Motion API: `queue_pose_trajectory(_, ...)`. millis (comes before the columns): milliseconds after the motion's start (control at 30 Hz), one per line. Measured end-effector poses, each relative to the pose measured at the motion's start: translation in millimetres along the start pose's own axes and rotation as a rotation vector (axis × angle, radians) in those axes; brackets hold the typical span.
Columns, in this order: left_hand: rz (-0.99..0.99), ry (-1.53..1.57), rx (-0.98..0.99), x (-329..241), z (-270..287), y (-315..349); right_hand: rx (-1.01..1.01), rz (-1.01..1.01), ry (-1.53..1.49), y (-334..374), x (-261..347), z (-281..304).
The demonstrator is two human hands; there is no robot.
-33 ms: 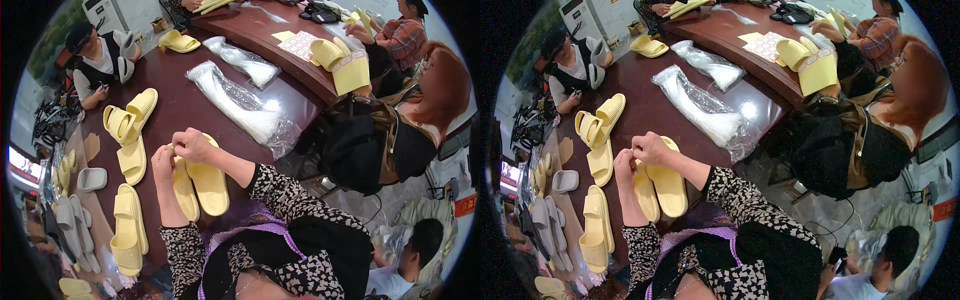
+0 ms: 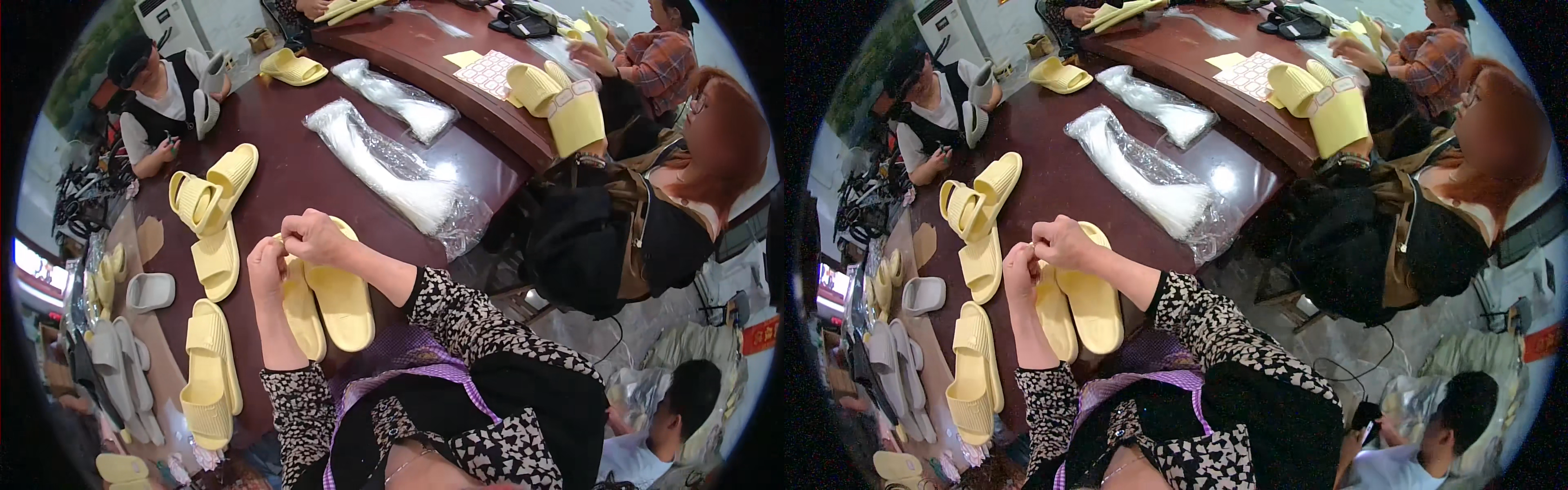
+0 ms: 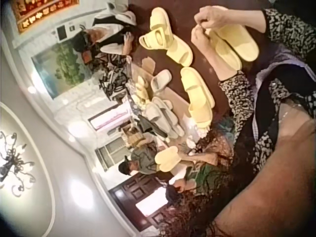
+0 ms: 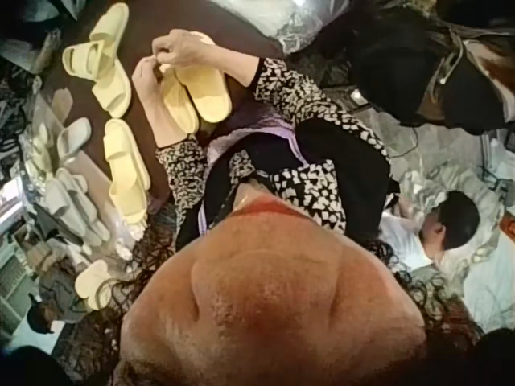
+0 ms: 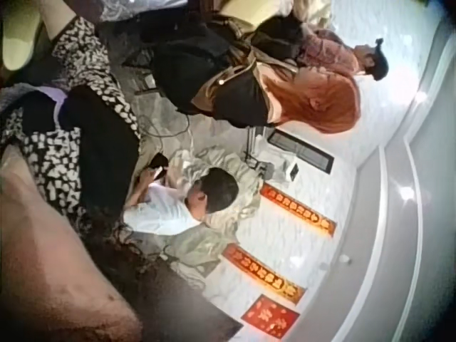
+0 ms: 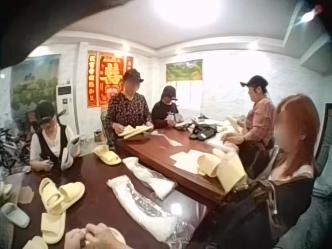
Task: The person pairs slippers together by taking plastic fastener ties from a table and threading them through slippers by hand to secure them in pairs.
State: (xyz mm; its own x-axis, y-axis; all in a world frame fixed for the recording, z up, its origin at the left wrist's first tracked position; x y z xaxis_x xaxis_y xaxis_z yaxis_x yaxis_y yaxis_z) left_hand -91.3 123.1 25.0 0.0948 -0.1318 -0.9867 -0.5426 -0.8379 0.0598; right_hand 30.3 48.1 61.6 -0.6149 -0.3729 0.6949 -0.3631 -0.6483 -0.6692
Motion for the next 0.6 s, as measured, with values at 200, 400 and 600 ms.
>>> queue_pose_trajectory(200,0.043,0.116,0.067,10.3,11.6,-3.0,0.048,-0.106,-0.113,2.3,0.8,-9.7)
queue_pose_trajectory(400,-0.083,0.102,-0.09,0.8,17.1,-0.4,-0.005,0.136,0.072,0.4,9.6,0.0)
queue_pose_trajectory(600,-0.288,-0.184,-0.46,1.7,64.6,27.5,0.382,-0.301,0.211,44.7,33.3,47.0)
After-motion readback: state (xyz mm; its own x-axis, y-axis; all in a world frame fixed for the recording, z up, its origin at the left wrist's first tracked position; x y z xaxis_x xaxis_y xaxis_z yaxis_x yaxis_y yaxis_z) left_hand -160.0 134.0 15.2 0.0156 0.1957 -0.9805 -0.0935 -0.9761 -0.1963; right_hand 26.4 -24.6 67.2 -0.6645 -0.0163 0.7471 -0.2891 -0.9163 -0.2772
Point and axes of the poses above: each hand's wrist, its own y-axis away from the middle knuckle, its own z-axis out of the back of the hand, x = y × z, the point moved 4 cm from there along -y, towards the middle knuckle, and after that the axes turned 4 degrees about -x, right-handed, at the moved point
